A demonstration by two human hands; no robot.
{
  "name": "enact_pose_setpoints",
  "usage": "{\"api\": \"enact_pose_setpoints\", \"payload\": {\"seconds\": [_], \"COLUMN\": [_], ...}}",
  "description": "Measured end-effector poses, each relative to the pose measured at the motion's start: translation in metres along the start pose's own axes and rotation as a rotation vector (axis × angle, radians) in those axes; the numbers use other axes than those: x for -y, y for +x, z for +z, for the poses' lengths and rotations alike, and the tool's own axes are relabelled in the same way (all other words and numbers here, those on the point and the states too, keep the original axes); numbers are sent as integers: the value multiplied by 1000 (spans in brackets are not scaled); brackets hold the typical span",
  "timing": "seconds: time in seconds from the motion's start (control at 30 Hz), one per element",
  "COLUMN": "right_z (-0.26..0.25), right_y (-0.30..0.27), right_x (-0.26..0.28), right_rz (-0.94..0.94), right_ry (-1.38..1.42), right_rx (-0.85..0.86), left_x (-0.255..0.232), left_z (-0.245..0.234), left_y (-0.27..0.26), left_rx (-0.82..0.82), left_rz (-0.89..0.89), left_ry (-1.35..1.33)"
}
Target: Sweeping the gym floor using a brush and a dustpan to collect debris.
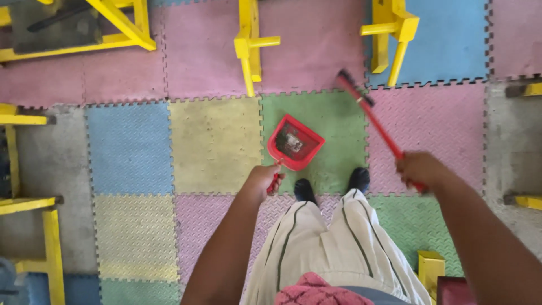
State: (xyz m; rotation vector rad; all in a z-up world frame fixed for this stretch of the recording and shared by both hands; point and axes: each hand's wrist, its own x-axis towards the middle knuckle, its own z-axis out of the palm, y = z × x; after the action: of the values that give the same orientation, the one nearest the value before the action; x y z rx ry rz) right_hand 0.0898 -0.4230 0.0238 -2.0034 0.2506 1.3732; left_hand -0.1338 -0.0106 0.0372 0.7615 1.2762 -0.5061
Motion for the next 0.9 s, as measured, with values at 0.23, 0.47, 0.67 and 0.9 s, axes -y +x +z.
{"api": "enact_pose_setpoints", "payload": {"seconds": [0.23, 0.47, 0.67, 0.9], "right_z": [78, 194, 99, 29], "right_y": [90, -17, -64, -70], "right_x": [16, 35, 41, 10], "right_rz": [-13, -114, 18, 193], "right_ry": [-396, -753, -11, 139], "right_rx": [-42, 353, 239, -37], "left_x": [21, 20, 17, 34], "left_z": [-36, -40, -37, -29], "left_y": [41, 29, 32, 40], "left_rx": [-43, -106, -83, -78], "left_rz": [49, 109, 133, 103], "left_ry": [48, 186, 129, 107]}}
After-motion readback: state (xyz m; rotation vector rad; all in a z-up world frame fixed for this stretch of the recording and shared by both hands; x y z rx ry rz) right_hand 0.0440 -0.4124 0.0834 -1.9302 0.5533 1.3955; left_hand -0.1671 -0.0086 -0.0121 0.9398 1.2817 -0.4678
